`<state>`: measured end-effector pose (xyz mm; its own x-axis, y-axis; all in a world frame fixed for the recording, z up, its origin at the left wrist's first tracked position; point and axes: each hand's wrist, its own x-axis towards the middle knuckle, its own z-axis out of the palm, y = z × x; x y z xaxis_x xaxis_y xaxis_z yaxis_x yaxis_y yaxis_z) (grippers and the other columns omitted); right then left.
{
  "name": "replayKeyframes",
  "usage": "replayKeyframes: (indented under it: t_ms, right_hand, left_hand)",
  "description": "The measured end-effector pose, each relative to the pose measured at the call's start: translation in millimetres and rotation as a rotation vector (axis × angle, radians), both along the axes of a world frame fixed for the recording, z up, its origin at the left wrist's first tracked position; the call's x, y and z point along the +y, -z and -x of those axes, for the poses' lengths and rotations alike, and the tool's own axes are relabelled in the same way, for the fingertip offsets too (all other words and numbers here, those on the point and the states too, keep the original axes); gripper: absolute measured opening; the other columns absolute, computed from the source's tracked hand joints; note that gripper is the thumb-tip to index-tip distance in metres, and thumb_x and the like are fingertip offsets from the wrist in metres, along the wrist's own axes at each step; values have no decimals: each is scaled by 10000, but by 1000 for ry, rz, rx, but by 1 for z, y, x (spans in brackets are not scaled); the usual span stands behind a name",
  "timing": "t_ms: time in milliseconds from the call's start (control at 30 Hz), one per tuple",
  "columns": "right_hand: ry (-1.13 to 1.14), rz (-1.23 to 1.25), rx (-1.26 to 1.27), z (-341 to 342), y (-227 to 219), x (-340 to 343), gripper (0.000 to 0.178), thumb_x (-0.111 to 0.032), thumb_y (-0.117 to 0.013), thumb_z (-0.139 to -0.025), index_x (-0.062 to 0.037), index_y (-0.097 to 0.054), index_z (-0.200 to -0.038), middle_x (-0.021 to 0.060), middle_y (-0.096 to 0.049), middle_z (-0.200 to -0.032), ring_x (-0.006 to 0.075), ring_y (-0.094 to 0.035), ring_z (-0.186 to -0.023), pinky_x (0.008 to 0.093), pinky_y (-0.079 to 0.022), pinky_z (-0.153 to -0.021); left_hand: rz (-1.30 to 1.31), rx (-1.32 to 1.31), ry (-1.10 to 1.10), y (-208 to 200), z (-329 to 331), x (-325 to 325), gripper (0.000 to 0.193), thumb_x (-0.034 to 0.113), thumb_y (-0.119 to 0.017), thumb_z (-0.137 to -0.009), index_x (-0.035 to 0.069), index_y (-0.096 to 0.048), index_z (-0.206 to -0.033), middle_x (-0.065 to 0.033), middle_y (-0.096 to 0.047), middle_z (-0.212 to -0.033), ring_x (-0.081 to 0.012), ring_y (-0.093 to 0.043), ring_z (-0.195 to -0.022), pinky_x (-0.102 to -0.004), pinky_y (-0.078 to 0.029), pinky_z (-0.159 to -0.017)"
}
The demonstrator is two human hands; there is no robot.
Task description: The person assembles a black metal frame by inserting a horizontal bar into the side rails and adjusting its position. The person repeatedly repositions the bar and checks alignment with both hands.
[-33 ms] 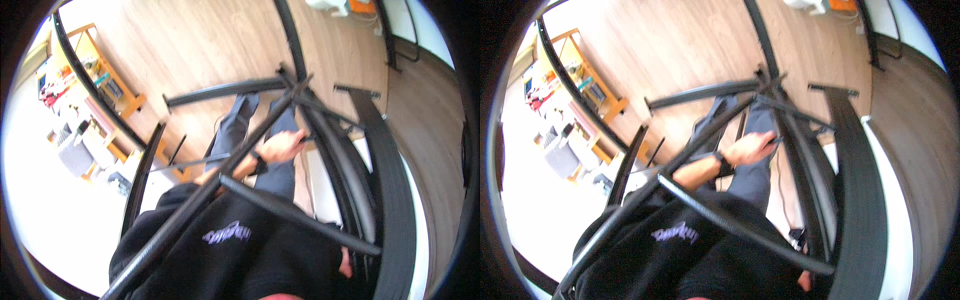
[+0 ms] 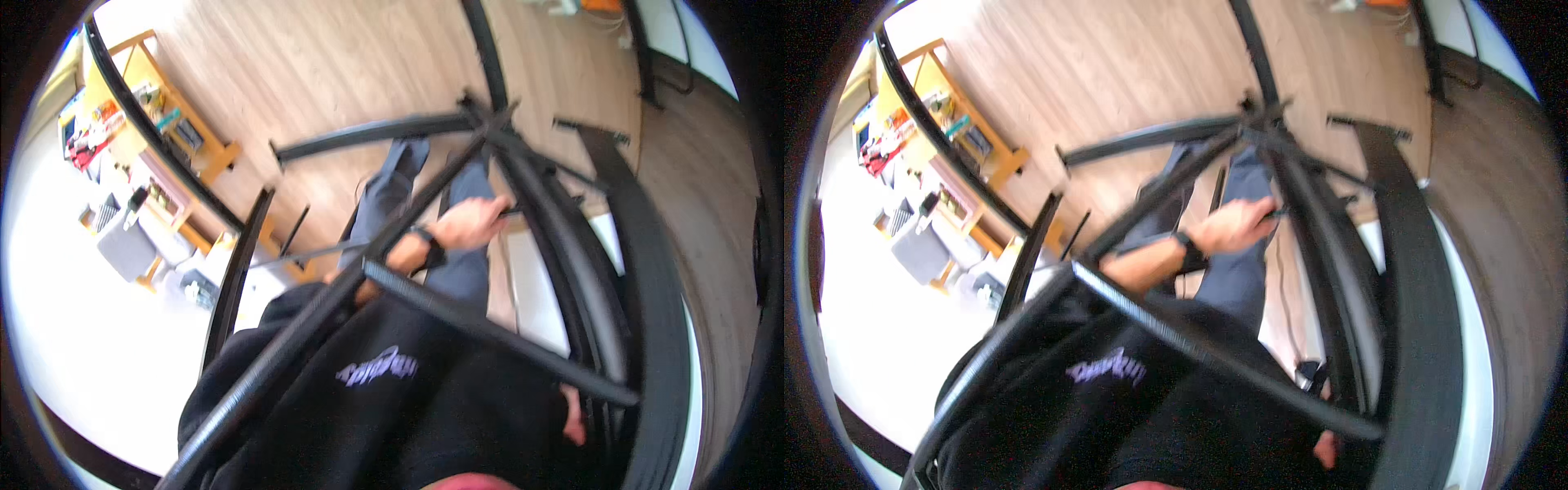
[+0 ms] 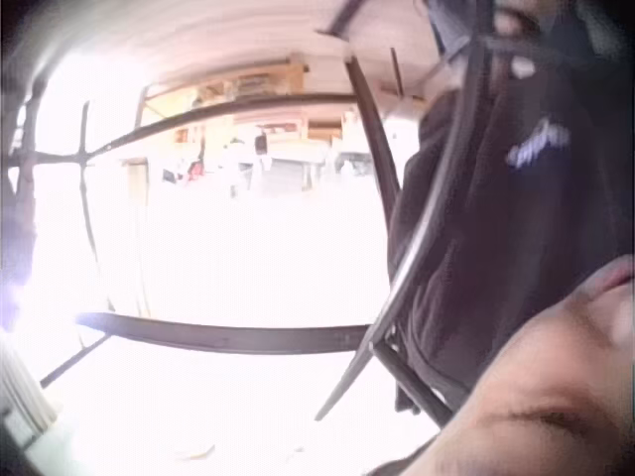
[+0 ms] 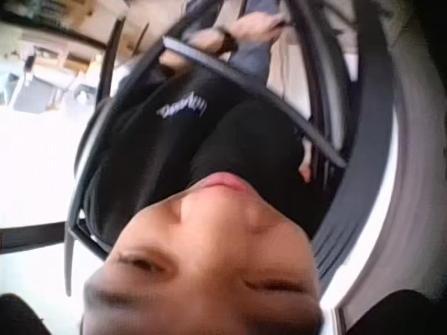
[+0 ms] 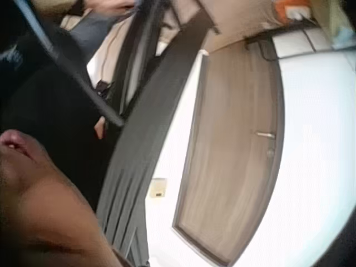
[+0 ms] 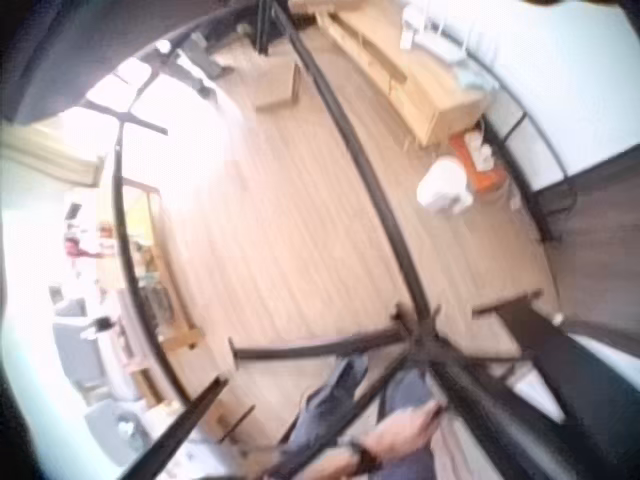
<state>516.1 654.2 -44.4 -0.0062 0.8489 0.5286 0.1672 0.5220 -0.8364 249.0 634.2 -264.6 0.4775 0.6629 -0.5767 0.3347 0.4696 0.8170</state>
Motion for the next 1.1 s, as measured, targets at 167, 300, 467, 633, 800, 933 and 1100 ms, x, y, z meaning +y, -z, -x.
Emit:
replayKeyframes:
  t_ms: [167,300,467,633,800,933,1100]
  right_hand:
    - [51,71,-25,11,-29,-17,1306,-993,-480,-757,-54,-271,-1640,239,-363,-1624,426,-451,-1437,576,-361,-1204]
    - [50,-54,125,24,-25,-2,1333,-1005,-469,-748,-43,-258,-1647,251,-352,-1635,435,-452,-1438,573,-367,-1202]
    - [370,-21,-372,49,-44,13,1395,-1053,-370,-727,-10,-244,-1645,293,-328,-1645,460,-433,-1457,576,-365,-1205]
    - [508,72,-579,56,-56,10,1442,-1090,-234,-697,0,-253,-1641,310,-328,-1648,485,-400,-1486,595,-349,-1215]
    - [428,35,-533,40,-62,8,1463,-1101,-159,-685,7,-276,-1634,313,-331,-1653,497,-344,-1525,629,-313,-1233]
    - [437,78,-501,37,-65,11,1468,-1101,-162,-682,8,-262,-1639,310,-314,-1664,488,-310,-1546,639,-269,-1255]
    - [550,85,-446,47,-60,20,1476,-1101,-173,-681,15,-238,-1645,310,-307,-1666,479,-309,-1548,624,-257,-1268]
  left_hand:
    - [8,-199,-184,-3,-8,-52,234,286,-612,-1039,75,-608,-1139,-179,-696,-832,-347,-719,-756,-471,-576,-664]
    - [-186,-26,-55,11,-15,-71,267,294,-624,-1024,60,-600,-1153,-244,-707,-888,-426,-711,-836,-522,-564,-723]
    - [-143,-45,-43,3,-29,-84,293,297,-632,-1015,46,-584,-1158,-281,-695,-890,-486,-692,-873,-562,-540,-745]
    - [88,-113,-182,-24,-36,-74,356,252,-605,-995,31,-604,-1273,-274,-711,-1006,-490,-688,-946,-534,-558,-844]
    - [-134,-109,-103,-51,-28,-59,305,263,-632,-1006,42,-603,-1215,-268,-695,-954,-459,-698,-925,-520,-553,-810]
    - [-161,-83,-82,-55,-23,-56,306,291,-641,-1015,21,-589,-1148,-264,-693,-836,-456,-709,-848,-532,-556,-755]
    - [-238,-126,-125,-43,-25,-64,313,288,-625,-1023,5,-580,-1148,-269,-694,-847,-467,-703,-852,-535,-557,-765]
